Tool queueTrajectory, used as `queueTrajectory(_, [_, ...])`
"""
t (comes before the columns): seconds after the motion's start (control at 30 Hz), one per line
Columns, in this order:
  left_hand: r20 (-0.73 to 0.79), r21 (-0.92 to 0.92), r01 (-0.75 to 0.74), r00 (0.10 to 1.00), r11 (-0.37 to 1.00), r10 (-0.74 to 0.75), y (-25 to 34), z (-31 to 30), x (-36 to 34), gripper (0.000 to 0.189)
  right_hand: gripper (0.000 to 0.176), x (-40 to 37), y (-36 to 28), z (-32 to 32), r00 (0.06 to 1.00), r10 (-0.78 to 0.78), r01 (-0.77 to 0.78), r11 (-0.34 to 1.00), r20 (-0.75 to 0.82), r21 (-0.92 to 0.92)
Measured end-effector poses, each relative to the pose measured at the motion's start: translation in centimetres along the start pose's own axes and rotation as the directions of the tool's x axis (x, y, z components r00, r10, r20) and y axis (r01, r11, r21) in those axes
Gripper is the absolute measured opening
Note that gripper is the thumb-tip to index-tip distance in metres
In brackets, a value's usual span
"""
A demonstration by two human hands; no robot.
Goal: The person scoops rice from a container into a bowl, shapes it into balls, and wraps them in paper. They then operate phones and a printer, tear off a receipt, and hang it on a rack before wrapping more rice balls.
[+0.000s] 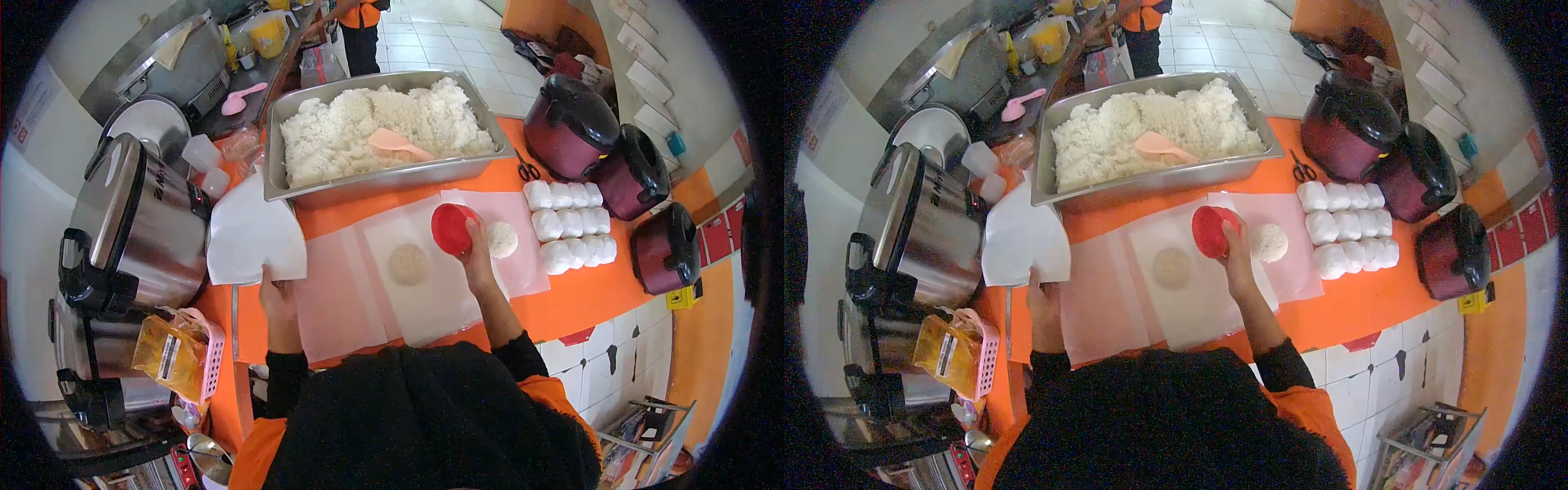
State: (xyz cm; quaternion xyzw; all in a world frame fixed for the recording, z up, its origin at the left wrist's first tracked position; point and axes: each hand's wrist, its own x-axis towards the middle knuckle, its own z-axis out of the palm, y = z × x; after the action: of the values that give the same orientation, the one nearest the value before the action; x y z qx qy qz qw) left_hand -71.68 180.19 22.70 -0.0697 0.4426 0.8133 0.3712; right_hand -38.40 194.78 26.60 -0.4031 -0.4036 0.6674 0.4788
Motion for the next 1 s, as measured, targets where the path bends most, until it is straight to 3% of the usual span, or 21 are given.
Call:
queueTrajectory(0.03, [-0.01, 0.011, 0.007, 1.0, 1.0, -0.007, -0.1, 0.8, -1.7, 0.035, 0.06, 0.1, -0.1, 0.0, 0.999, -0.006, 0.004, 0.999, 0.036, 0.049])
queueTrajectory(0.1, [-0.05, 0.07, 0.163, 0.986, 0.984, -0.16, -1.4, -0.8, -2.8, 0.034, 0.056, -0.2, -1.2, 1.6, 0.995, 0.025, -0.041, 0.986, 0.1, 0.162])
queueTrajectory(0.17, [-0.003, 0.26, 0.136, 0.99, 0.956, -0.14, -3.7, -0.5, -5.7, 0.036, 0.054, -0.3, -1.9, 4.1, 0.983, 0.036, -0.079, 0.968, 0.181, 0.24])
queueTrajectory(0.23, [0.29, 0.599, -0.071, 0.947, 0.797, -0.134, -4.4, 1.3, -8.3, 0.05, 0.054, -0.4, -1.8, 7.1, 0.963, 0.033, -0.111, 0.952, 0.267, 0.284])
queueTrajectory(0.27, [0.496, 0.626, -0.333, 0.868, 0.706, -0.03, -3.8, 3.5, -9.8, 0.057, 0.054, -0.6, -1.5, 8.8, 0.945, 0.011, -0.092, 0.968, 0.328, 0.234])
queueTrajectory(0.3, [0.681, 0.584, -0.573, 0.731, 0.575, 0.037, -3.3, 5.7, -10.6, 0.066, 0.055, -0.9, -1.2, 10.5, 0.921, -0.007, -0.071, 0.98, 0.389, 0.184])
queueTrajectory(0.33, [0.657, 0.524, -0.54, 0.748, 0.659, 0.091, -3.6, 6.7, -10.3, 0.073, 0.057, -1.3, -0.7, 12.0, 0.886, 0.033, -0.08, 0.993, 0.462, 0.081])
queueTrajectory(0.37, [0.627, 0.45, -0.507, 0.765, 0.735, 0.144, -3.9, 7.6, -9.8, 0.079, 0.06, -1.4, 0.2, 12.8, 0.837, 0.039, 0.034, 0.992, 0.546, -0.124])
queueTrajectory(0.4, [0.593, 0.365, -0.476, 0.781, 0.8, 0.195, -4.0, 8.2, -9.3, 0.086, 0.057, -1.7, -0.7, 14.1, 0.806, -0.036, 0.132, 0.984, 0.591, -0.12])
queueTrajectory(0.5, [0.483, 0.539, -0.51, 0.839, 0.671, 0.249, -2.3, 7.7, -5.6, 0.087, 0.052, 2.5, -2.4, 15.2, 0.738, -0.169, 0.324, 0.938, 0.653, -0.123])
queueTrajectory(0.53, [0.486, 0.489, -0.452, 0.852, 0.746, 0.197, -0.3, 9.2, -6.0, 0.086, 0.051, 5.6, -2.6, 14.9, 0.724, -0.196, 0.367, 0.921, 0.661, -0.128])
queueTrajectory(0.57, [0.488, 0.447, -0.447, 0.848, 0.775, 0.207, 1.1, 10.0, -5.6, 0.085, 0.05, 9.3, -2.9, 14.3, 0.731, -0.326, 0.6, 0.726, 0.6, -0.336])
queueTrajectory(0.6, [0.488, 0.408, -0.438, 0.846, 0.801, 0.214, 2.2, 10.5, -5.2, 0.085, 0.05, 12.7, -3.3, 13.3, 0.69, -0.457, 0.724, 0.443, 0.561, -0.529])
queueTrajectory(0.63, [0.489, 0.368, -0.429, 0.844, 0.825, 0.221, 3.0, 11.1, -4.5, 0.085, 0.05, 15.1, -4.0, 12.0, 0.755, -0.373, 0.631, 0.194, 0.539, -0.751])
queueTrajectory(0.67, [0.556, 0.329, -0.568, 0.762, 0.754, 0.332, 3.6, 12.1, -3.7, 0.085, 0.051, 17.1, -4.7, 10.8, 0.819, -0.311, 0.48, -0.093, 0.483, -0.873])
queueTrajectory(0.73, [0.667, 0.214, -0.801, 0.538, 0.559, 0.515, 4.6, 14.5, -1.8, 0.086, 0.056, 20.7, -4.0, 9.4, 0.928, -0.073, 0.336, -0.265, 0.366, -0.904])
queueTrajectory(0.83, [0.87, 0.352, -0.917, 0.394, 0.188, 0.297, 6.7, 16.8, 2.7, 0.089, 0.05, 24.1, -3.0, 7.7, 0.886, 0.053, 0.456, -0.276, 0.461, -0.846])
queueTrajectory(0.97, [0.942, 0.328, -0.92, 0.302, -0.212, 0.148, 7.6, 21.5, 7.0, 0.096, 0.035, 27.8, -4.9, 6.7, 0.836, 0.125, 0.548, -0.177, 0.534, -0.817])
queueTrajectory(1.0, [0.938, 0.345, -0.91, 0.346, -0.231, 0.038, 7.4, 22.4, 8.4, 0.094, 0.032, 27.3, -7.4, 7.0, 0.828, 0.18, 0.559, -0.191, 0.531, -0.807])
